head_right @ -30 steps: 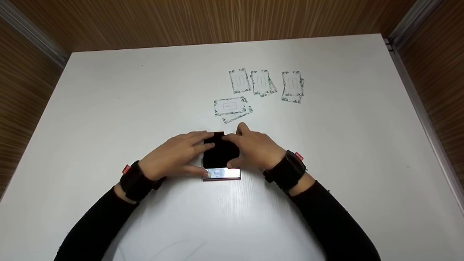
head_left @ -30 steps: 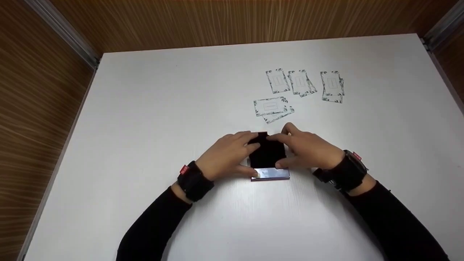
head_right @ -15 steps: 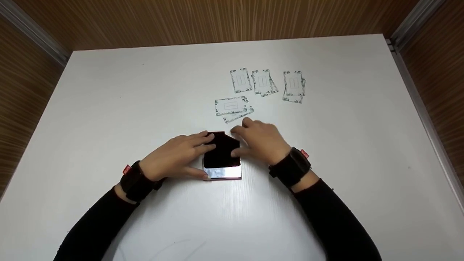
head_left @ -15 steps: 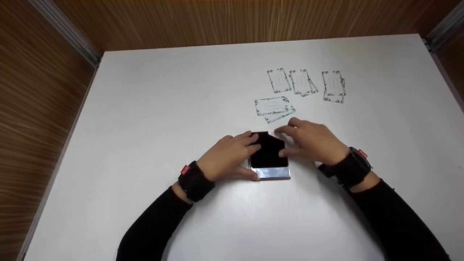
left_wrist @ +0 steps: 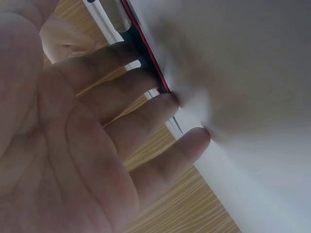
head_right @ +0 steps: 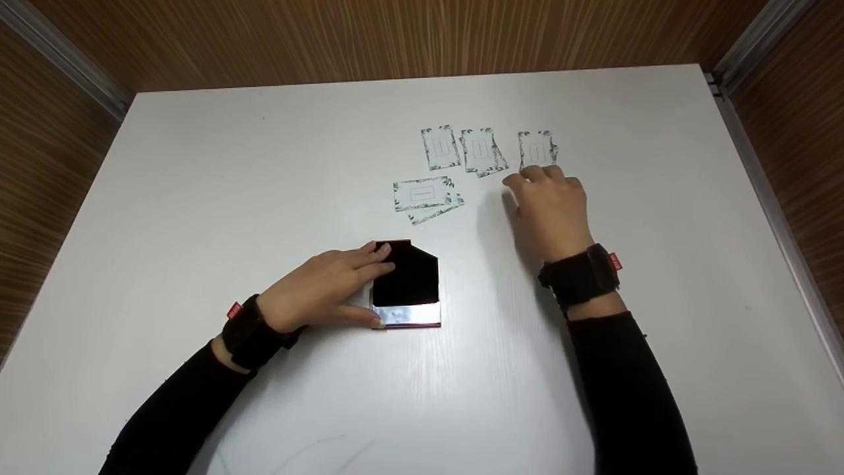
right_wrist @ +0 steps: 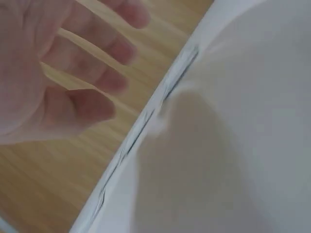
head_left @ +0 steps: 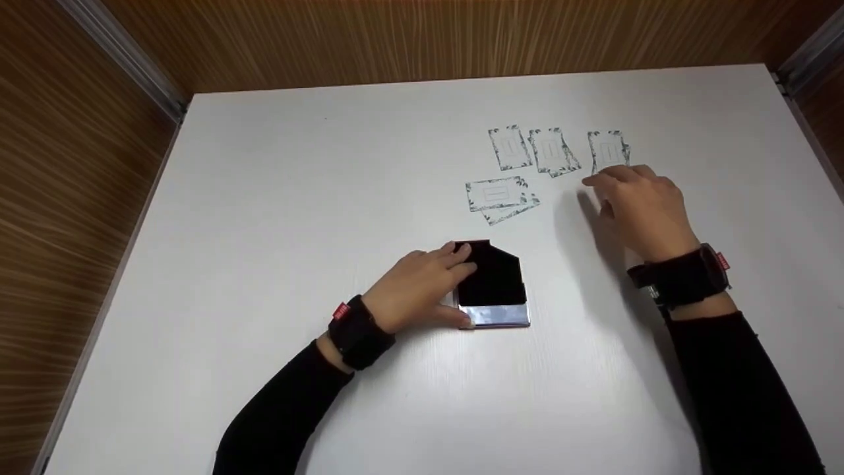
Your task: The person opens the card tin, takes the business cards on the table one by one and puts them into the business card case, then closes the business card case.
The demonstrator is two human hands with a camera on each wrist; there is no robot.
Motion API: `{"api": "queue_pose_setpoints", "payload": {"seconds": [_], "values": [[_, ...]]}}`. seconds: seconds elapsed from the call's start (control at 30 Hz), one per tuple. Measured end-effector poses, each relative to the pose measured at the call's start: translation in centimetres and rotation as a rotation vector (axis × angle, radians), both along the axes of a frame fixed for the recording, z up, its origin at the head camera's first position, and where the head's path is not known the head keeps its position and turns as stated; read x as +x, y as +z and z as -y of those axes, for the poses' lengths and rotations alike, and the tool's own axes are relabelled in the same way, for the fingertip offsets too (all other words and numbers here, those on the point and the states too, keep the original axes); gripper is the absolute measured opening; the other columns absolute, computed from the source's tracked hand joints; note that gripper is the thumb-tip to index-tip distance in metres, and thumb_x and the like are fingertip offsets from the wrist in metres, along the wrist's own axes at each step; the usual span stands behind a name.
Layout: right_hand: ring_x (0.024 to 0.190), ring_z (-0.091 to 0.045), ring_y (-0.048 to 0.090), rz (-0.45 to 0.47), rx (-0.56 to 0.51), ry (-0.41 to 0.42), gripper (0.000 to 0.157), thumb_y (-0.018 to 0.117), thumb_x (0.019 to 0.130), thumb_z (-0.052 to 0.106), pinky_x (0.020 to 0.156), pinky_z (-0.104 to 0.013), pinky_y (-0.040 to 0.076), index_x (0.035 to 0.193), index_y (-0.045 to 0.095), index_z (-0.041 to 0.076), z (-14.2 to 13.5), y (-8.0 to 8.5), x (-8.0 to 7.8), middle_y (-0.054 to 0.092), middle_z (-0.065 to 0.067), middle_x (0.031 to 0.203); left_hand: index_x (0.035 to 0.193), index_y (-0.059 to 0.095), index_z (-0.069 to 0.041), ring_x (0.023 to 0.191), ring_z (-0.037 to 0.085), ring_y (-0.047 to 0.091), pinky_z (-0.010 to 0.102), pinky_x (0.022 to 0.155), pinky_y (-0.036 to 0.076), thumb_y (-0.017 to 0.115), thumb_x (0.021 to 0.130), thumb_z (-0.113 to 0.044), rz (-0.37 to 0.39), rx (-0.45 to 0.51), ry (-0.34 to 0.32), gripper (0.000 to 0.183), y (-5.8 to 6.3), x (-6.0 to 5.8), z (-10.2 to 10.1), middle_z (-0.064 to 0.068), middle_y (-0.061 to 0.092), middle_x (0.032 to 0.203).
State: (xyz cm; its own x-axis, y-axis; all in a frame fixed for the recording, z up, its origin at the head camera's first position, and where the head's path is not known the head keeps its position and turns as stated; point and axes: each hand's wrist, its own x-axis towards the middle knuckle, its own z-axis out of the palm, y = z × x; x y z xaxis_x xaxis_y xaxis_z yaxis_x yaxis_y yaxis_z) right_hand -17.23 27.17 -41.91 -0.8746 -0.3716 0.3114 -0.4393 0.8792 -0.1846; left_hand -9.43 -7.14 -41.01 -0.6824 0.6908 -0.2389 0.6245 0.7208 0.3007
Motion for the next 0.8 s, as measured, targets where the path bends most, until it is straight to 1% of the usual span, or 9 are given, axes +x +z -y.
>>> {"api": "queue_pose_setpoints", "payload": {"seconds": [0.07,0.13,0.23,0.33,0.4,0.47,0.6,0.7,0.8], "values": [[0.107,-0.049,0.061,0.075,0.020,-0.024,0.042,0.063,0.081,-0.010,0.065,-0.060,0.051,0.118,0.072,0.008,-1.0,0.1,-0.2,0.069,-0.020,0.121,0.149,0.048,-0.011,0.150,0.026,0.029,0.047,0.112,0.040,0.070,0.083,-0.061,-0.004,-0.002,-0.002,0.086,0.0,0.0,0.0,0.011,0.035,0.160],[0.114,-0.051,0.058,0.178,0.039,-0.048,0.042,0.062,0.087,-0.005,0.074,-0.066,0.051,0.126,0.068,0.009,-2.0,0.1,-0.5,0.063,-0.024,0.129,0.149,0.048,-0.011,0.150,0.026,0.029,0.047,0.112,0.040,0.070,0.083,-0.061,-0.004,0.000,-0.001,0.086,0.0,0.0,0.0,0.012,0.035,0.160],[0.125,-0.055,0.049,0.332,0.052,-0.061,0.047,0.057,0.093,0.002,0.082,-0.071,0.047,0.140,0.057,0.008,-3.1,-0.1,-0.8,0.049,-0.032,0.143,0.149,0.048,-0.011,0.150,0.027,0.028,0.048,0.113,0.039,0.070,0.083,-0.062,0.001,0.001,-0.001,0.086,-0.1,0.0,0.0,0.012,0.034,0.160],[0.139,-0.059,0.028,0.462,0.077,-0.042,0.059,0.051,0.096,0.007,0.094,-0.077,0.037,0.154,0.038,0.008,-3.8,-0.2,-1.1,0.025,-0.034,0.157,0.149,0.047,-0.011,0.150,0.026,0.028,0.048,0.113,0.038,0.070,0.083,-0.062,0.006,0.005,0.003,0.086,-0.1,0.0,-0.1,0.012,0.034,0.160],[0.144,-0.059,0.011,0.539,0.095,-0.028,0.067,0.048,0.097,0.007,0.101,-0.078,0.028,0.159,0.024,0.009,-4.0,-0.2,-1.3,0.010,-0.033,0.161,0.149,0.047,-0.012,0.150,0.026,0.028,0.048,0.113,0.039,0.070,0.083,-0.062,0.005,0.005,0.007,0.086,-0.1,0.0,-0.1,0.012,0.034,0.160],[0.146,-0.057,0.000,0.597,0.109,-0.017,0.070,0.046,0.098,0.009,0.106,-0.077,0.021,0.161,0.013,0.009,-4.0,-0.2,-1.4,-0.001,-0.030,0.163,0.149,0.047,-0.012,0.150,0.026,0.027,0.048,0.112,0.039,0.070,0.083,-0.062,0.008,0.006,0.007,0.086,-0.1,0.0,-0.2,0.011,0.034,0.160],[0.147,-0.053,-0.006,0.669,0.112,-0.016,0.067,0.037,0.102,0.015,0.110,-0.075,0.014,0.161,0.005,0.010,-4.0,-0.2,-1.5,-0.007,-0.027,0.164,0.149,0.047,-0.012,0.150,0.026,0.027,0.048,0.112,0.039,0.071,0.083,-0.061,0.009,0.011,0.010,0.086,-0.1,0.0,-0.1,0.011,0.034,0.160],[0.148,-0.053,-0.004,0.705,0.120,-0.021,0.065,0.032,0.104,0.019,0.111,-0.075,0.013,0.161,0.004,0.011,-3.8,-0.2,-1.5,-0.005,-0.027,0.164,0.149,0.047,-0.012,0.150,0.026,0.027,0.049,0.112,0.039,0.071,0.083,-0.061,0.010,0.014,0.011,0.085,-0.1,0.0,-0.1,0.011,0.034,0.160],[0.148,-0.052,-0.001,0.717,0.119,-0.024,0.063,0.032,0.104,0.021,0.111,-0.075,0.013,0.161,0.006,0.011,-3.7,-0.1,-1.4,-0.001,-0.027,0.164,0.148,0.048,-0.012,0.150,0.027,0.028,0.049,0.111,0.039,0.071,0.083,-0.062,0.004,0.009,0.012,0.085,-0.1,0.1,-0.1,0.011,0.034,0.160]]}}
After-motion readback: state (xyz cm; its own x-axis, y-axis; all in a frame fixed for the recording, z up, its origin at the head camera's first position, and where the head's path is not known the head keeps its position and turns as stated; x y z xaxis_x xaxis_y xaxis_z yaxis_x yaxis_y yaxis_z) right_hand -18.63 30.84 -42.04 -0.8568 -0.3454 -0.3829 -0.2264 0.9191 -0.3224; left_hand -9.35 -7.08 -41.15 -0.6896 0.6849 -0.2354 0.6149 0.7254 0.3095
